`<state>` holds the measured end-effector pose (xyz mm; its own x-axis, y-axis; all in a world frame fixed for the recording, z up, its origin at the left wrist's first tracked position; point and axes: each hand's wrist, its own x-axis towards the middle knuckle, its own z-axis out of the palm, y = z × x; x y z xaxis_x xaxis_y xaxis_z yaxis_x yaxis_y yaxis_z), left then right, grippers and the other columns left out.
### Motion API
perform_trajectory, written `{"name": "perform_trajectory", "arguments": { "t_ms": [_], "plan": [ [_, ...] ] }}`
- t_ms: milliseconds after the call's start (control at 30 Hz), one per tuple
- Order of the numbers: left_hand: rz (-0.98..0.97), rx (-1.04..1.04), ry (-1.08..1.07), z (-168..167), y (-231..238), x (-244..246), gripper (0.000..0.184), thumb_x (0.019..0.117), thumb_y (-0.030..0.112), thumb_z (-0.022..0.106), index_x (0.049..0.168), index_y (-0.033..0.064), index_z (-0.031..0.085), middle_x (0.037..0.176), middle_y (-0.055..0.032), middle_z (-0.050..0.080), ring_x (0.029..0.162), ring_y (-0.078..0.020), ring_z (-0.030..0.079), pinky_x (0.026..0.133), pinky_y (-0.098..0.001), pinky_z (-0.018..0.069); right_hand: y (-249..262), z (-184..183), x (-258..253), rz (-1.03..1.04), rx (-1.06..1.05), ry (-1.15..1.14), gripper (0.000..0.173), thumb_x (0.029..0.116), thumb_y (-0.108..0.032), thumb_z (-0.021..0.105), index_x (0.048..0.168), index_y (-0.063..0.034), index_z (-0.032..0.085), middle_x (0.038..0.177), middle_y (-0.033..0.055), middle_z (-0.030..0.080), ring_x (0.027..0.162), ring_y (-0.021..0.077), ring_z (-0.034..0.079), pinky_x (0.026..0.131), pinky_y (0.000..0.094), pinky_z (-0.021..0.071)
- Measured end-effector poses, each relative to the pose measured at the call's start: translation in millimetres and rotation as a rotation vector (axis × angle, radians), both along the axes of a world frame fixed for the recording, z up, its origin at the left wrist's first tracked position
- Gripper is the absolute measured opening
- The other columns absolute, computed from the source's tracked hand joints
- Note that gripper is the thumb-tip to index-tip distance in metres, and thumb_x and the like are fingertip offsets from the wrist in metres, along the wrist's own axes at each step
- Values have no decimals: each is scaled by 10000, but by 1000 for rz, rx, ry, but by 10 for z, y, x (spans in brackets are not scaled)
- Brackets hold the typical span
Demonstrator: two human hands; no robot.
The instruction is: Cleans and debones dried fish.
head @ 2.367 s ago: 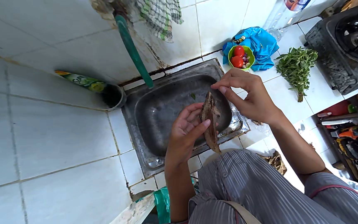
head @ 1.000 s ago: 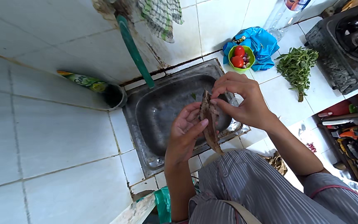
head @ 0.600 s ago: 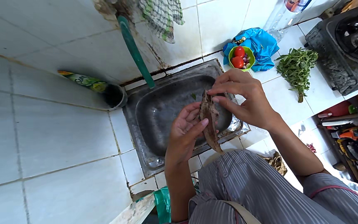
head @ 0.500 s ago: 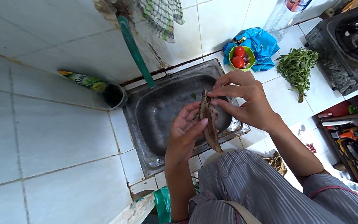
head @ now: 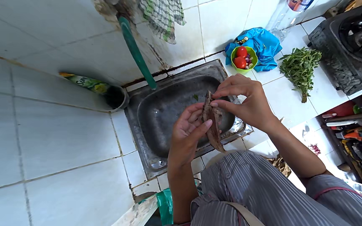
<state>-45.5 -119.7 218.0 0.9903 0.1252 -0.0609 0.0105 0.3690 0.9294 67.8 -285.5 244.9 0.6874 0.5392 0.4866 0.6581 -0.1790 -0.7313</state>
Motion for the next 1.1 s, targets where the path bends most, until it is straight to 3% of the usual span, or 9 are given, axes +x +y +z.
{"name": "perform_trajectory", "arguments": {
  "t_ms": [167,300,533,667,1100],
  "plan": [
    [14,18,-3,5,-9,-4,409,907,-44,564,1273,138,576,1129,57,711,899,-74,721,761,-285,634,2,14,-10,6,36,86,81,879,-102,761,917,-48,807,973,59,748,934,109,635,835,300,472],
    [61,101,-22,30,-43,-5,415,902,-76,570,1275,107,568,1132,58,709,892,-54,711,756,-245,620,33,-4,-32,-46,2,18,80,850,-117,761,893,-77,815,964,54,747,932,149,634,830,396,433],
    [136,238,-39,23,-88,0,426,878,-73,625,1272,82,575,1142,58,704,960,-43,697,821,-226,597,90,-6,-90,-132,-58,-54,63,822,-130,743,827,-84,787,954,55,725,918,214,598,812,451,393],
    [132,236,-39,25,-99,-4,434,873,-80,625,1271,83,566,1139,59,707,960,-40,699,827,-227,598,113,-54,-58,-123,-17,-51,77,818,-145,728,789,-82,761,945,60,747,912,195,627,810,427,408],
    [201,350,-20,50,-162,3,434,868,-61,656,1281,41,568,1168,27,688,995,-39,691,821,-213,597,87,-46,-86,-127,-10,45,66,847,-123,745,842,-64,774,961,62,729,932,206,623,810,448,431]
  ]
}}
